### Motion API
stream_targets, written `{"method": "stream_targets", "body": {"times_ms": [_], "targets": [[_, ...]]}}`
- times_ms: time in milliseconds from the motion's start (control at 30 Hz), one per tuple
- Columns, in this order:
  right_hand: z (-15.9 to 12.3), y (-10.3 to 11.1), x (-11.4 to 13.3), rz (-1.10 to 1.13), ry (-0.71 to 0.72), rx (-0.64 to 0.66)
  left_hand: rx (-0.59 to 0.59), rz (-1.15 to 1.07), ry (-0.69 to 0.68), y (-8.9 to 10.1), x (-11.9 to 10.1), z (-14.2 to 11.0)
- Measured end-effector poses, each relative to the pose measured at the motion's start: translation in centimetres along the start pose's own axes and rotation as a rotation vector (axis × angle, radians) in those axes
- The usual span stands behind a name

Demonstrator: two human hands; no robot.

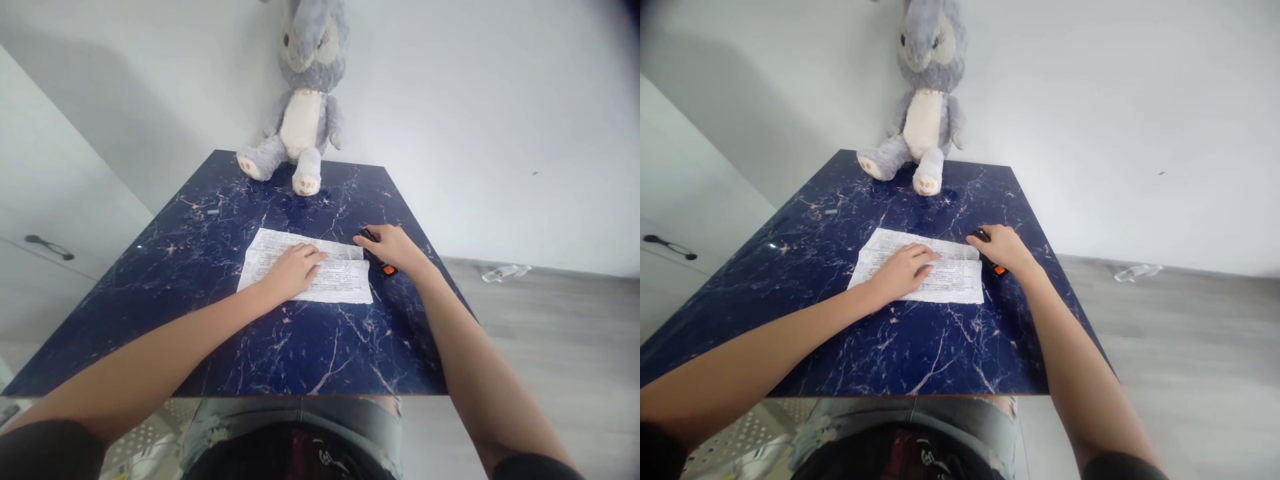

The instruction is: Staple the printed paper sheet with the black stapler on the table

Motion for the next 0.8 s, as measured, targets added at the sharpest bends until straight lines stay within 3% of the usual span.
{"method": "stream_targets", "body": {"times_ms": [233, 467, 600, 800], "targets": [[1.5, -0.9, -2.2, -0.133, -0.089, -0.032, 0.061, -0.025, -0.116, -0.6, -0.9, -0.2], [0.9, -0.1, -1.4, -0.221, -0.135, -0.117, 0.104, -0.016, -0.077, -0.6, -1.3, -0.4], [0.6, -0.3, -0.9, -0.209, -0.146, -0.108, 0.179, 0.012, -0.101, -0.9, -2.1, -0.7], [0.7, -1.2, -1.9, -0.213, -0.154, -0.037, 0.239, 0.048, -0.046, -1.2, -2.0, -1.0]]}}
Point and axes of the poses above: each hand's wrist, its own z-axis towards the middle knuckle, its own y-axis out of the back of the hand, x = y × z, the point moved 4 cm from there along z, towards the middle knuckle, and after that the axes turned 7 degrees about -y, right-handed, at the moved point
